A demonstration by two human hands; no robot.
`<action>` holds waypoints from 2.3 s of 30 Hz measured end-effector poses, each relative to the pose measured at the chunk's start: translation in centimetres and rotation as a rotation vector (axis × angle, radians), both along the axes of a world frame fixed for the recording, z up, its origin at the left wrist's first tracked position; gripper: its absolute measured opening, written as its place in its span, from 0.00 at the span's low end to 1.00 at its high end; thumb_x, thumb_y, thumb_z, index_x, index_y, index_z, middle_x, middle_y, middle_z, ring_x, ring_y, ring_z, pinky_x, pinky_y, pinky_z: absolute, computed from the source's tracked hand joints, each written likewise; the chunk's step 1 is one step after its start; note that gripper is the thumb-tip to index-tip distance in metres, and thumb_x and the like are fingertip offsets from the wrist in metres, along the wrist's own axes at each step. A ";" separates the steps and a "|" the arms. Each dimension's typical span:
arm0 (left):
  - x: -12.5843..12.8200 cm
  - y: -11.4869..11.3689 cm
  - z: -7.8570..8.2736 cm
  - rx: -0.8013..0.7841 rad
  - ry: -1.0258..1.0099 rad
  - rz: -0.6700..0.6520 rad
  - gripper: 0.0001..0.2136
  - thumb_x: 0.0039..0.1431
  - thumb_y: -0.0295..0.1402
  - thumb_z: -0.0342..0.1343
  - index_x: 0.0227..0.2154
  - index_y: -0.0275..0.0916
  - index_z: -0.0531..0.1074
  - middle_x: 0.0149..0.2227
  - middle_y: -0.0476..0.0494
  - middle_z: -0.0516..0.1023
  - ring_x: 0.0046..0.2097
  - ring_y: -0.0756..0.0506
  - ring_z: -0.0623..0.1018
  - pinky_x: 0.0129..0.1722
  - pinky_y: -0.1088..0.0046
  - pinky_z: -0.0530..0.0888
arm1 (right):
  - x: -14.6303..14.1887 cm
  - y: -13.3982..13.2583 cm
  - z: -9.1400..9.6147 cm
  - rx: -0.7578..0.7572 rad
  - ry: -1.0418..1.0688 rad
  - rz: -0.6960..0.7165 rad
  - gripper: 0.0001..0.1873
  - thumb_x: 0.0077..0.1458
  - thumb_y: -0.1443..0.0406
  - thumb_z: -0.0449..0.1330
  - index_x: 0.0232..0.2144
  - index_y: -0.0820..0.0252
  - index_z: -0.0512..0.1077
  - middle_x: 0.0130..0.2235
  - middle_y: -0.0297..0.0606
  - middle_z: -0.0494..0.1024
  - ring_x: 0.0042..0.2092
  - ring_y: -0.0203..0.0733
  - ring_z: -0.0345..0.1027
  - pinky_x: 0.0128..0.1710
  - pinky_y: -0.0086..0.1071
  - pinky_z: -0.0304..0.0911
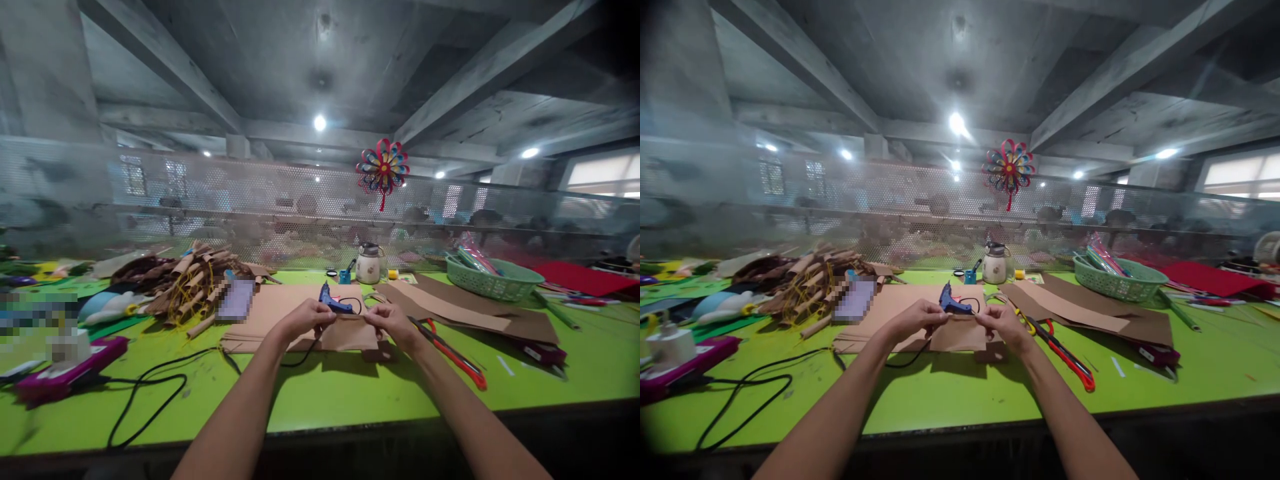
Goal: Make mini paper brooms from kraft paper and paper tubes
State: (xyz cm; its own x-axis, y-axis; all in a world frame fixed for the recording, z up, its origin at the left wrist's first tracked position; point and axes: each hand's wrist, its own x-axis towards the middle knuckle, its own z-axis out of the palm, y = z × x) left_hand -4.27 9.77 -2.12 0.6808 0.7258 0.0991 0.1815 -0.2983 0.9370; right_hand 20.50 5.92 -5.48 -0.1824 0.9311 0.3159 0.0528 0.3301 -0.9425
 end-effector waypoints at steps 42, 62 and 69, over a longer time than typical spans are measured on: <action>1.4 -0.6 -1.4 0.005 0.154 -0.048 0.20 0.41 0.48 0.63 0.25 0.33 0.73 0.19 0.51 0.67 0.20 0.53 0.64 0.21 0.76 0.58 | -1.4 -0.4 -1.2 -0.185 -0.138 0.133 0.18 0.43 0.53 0.69 0.24 0.62 0.72 0.17 0.26 0.63 0.18 0.29 0.51 0.18 0.26 0.46; 1.2 -2.1 3.2 0.478 0.321 0.085 0.07 0.48 0.28 0.56 0.28 0.33 0.78 0.27 0.45 0.75 0.30 0.48 0.70 0.30 0.75 0.65 | -1.9 -2.6 4.9 0.271 -0.505 -0.012 0.06 0.49 0.63 0.64 0.26 0.60 0.77 0.30 0.39 0.74 0.33 0.41 0.64 0.35 0.34 0.60; 0.0 -10.0 1.1 1.253 0.365 0.113 0.11 0.63 0.26 0.46 0.35 0.37 0.75 0.35 0.40 0.71 0.39 0.44 0.68 0.40 0.66 0.67 | -2.9 -9.2 2.7 1.002 -0.860 -0.193 0.13 0.61 0.72 0.50 0.33 0.58 0.73 0.32 0.42 0.71 0.36 0.45 0.61 0.37 0.38 0.59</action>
State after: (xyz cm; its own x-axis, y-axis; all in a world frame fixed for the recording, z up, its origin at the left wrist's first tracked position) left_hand -4.30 -0.24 -1.05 0.7537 0.3304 0.5681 0.4458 -0.8922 -0.0724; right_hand 17.58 -3.26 -2.78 -0.5598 0.3995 0.7260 0.6283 0.7759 0.0575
